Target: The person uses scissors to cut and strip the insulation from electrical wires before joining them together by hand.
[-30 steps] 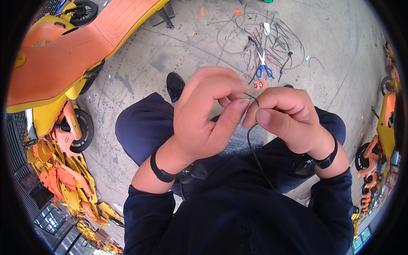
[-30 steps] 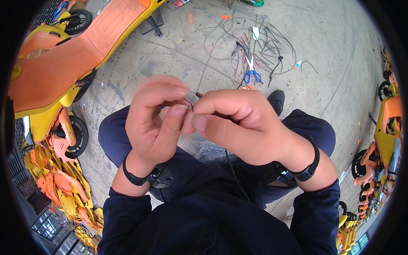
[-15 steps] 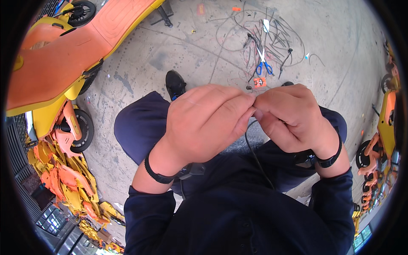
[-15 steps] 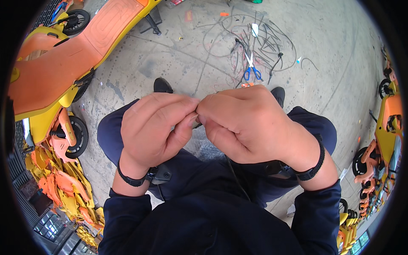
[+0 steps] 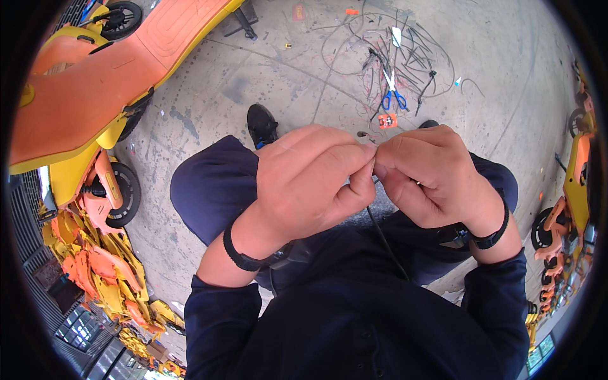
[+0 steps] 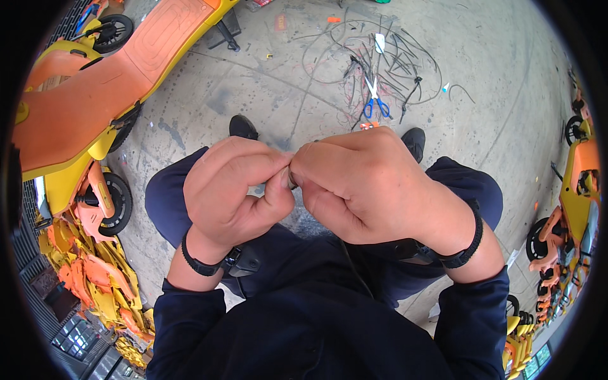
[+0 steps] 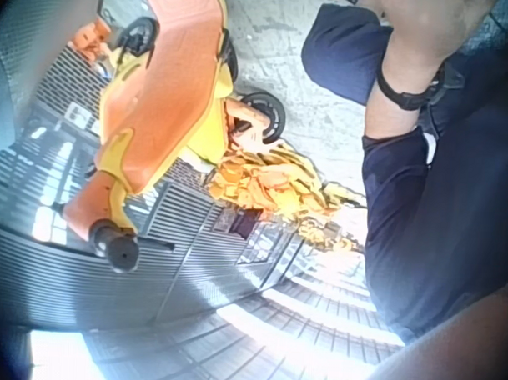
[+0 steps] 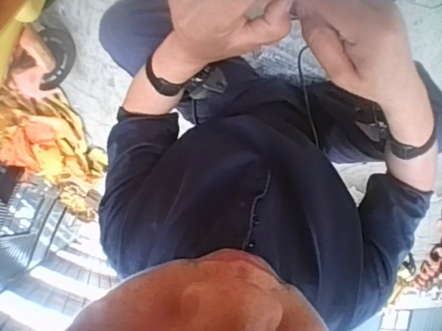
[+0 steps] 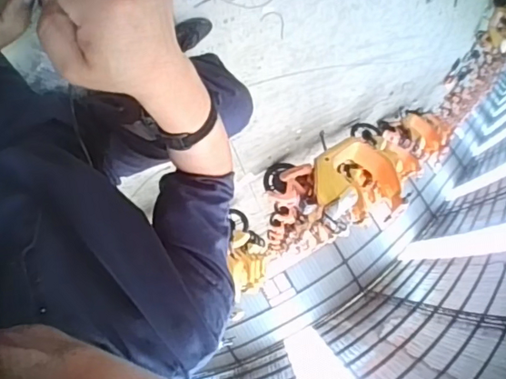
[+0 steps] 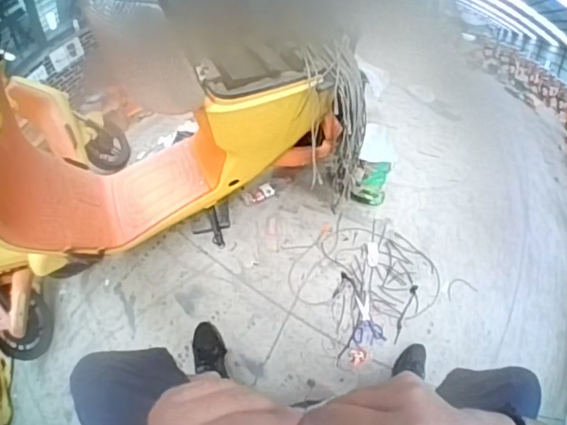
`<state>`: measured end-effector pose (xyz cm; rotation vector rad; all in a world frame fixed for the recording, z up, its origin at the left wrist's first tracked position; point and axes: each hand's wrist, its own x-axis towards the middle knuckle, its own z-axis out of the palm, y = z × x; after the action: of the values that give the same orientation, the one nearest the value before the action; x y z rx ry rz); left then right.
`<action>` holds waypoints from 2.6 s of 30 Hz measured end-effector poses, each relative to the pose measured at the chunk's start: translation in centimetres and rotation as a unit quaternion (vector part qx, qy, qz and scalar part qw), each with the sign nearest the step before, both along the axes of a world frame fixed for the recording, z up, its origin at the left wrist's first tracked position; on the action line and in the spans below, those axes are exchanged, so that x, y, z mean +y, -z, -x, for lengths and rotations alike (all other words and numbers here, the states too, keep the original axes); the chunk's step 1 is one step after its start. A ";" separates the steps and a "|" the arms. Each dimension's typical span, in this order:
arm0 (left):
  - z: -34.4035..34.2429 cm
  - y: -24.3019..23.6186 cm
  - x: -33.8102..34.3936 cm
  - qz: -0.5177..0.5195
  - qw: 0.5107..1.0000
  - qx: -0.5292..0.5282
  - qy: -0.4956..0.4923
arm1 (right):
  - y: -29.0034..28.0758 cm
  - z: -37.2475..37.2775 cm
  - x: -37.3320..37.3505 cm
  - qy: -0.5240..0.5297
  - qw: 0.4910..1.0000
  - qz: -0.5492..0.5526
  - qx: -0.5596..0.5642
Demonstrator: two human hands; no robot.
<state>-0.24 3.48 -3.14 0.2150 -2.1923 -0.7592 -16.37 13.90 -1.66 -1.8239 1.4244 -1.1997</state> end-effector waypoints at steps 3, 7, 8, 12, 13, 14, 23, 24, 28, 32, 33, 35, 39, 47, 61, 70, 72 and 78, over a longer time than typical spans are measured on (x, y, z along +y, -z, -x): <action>-0.1 -0.1 0.1 -0.019 1.000 0.000 0.003 | 0.0 -0.2 0.1 0.001 1.000 0.009 -0.014; -0.3 -0.2 0.1 -0.105 0.994 -0.005 0.031 | -0.1 -0.1 0.0 0.003 0.999 0.017 -0.042; -0.3 -0.2 0.0 -0.105 0.994 -0.005 0.032 | -0.1 0.1 0.0 0.002 0.999 0.015 -0.046; 0.1 -0.5 -0.1 -0.131 0.990 -0.005 0.050 | -0.2 0.3 0.0 0.014 0.999 0.015 -0.049; 0.2 -0.5 -0.1 -0.125 0.991 -0.005 0.037 | -0.1 0.3 0.0 0.014 0.999 0.015 -0.049; 0.1 -0.5 -0.1 -0.125 0.991 -0.005 0.038 | -0.1 0.3 0.0 0.015 0.999 0.018 -0.042; -0.1 -0.2 0.0 -0.109 0.993 -0.025 0.041 | 0.3 0.5 -0.1 0.001 1.000 0.001 -0.030; -0.1 -0.2 0.0 -0.104 0.994 -0.023 0.035 | 0.3 0.4 -0.1 0.001 1.000 0.005 -0.030; -0.1 0.1 0.1 -0.092 0.996 -0.009 0.019 | 0.4 0.3 -0.2 0.000 0.999 0.002 -0.035; 0.0 0.1 0.4 -0.095 0.995 -0.004 0.001 | 0.2 0.3 -0.2 -0.005 1.000 -0.008 -0.028; 0.0 0.2 0.4 -0.098 0.995 -0.001 0.001 | 0.2 0.3 -0.2 -0.005 1.000 -0.006 -0.026; 0.0 0.2 0.5 -0.100 0.995 0.001 0.000 | 0.1 0.3 -0.3 -0.013 0.999 -0.009 -0.039; 0.2 -0.1 0.6 -0.140 0.990 0.013 -0.018 | 0.0 0.6 -0.3 -0.035 0.994 -0.025 -0.101; 0.3 -0.5 0.1 -0.137 0.989 0.034 0.037 | -1.0 1.0 0.0 -0.048 0.975 -0.109 -0.186; 0.0 0.0 0.0 -0.075 0.989 -0.122 -0.020 | 1.1 0.2 -0.8 0.048 0.998 -0.011 0.047; -0.3 0.9 -0.1 0.029 0.987 -0.141 -0.073 | 1.7 -0.4 -1.0 0.082 0.985 -0.003 0.155; -0.1 0.8 -0.1 0.019 0.988 -0.137 -0.064 | 1.9 -0.6 -0.9 0.097 0.978 0.014 0.183; -0.1 0.9 -0.1 -0.002 0.990 -0.131 -0.054 | 1.3 -0.8 -0.6 0.074 0.980 -0.046 0.177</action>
<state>-0.11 3.34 -4.05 0.4536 -2.4021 -0.7080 -15.59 13.33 -2.92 -1.9644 1.8061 -0.8882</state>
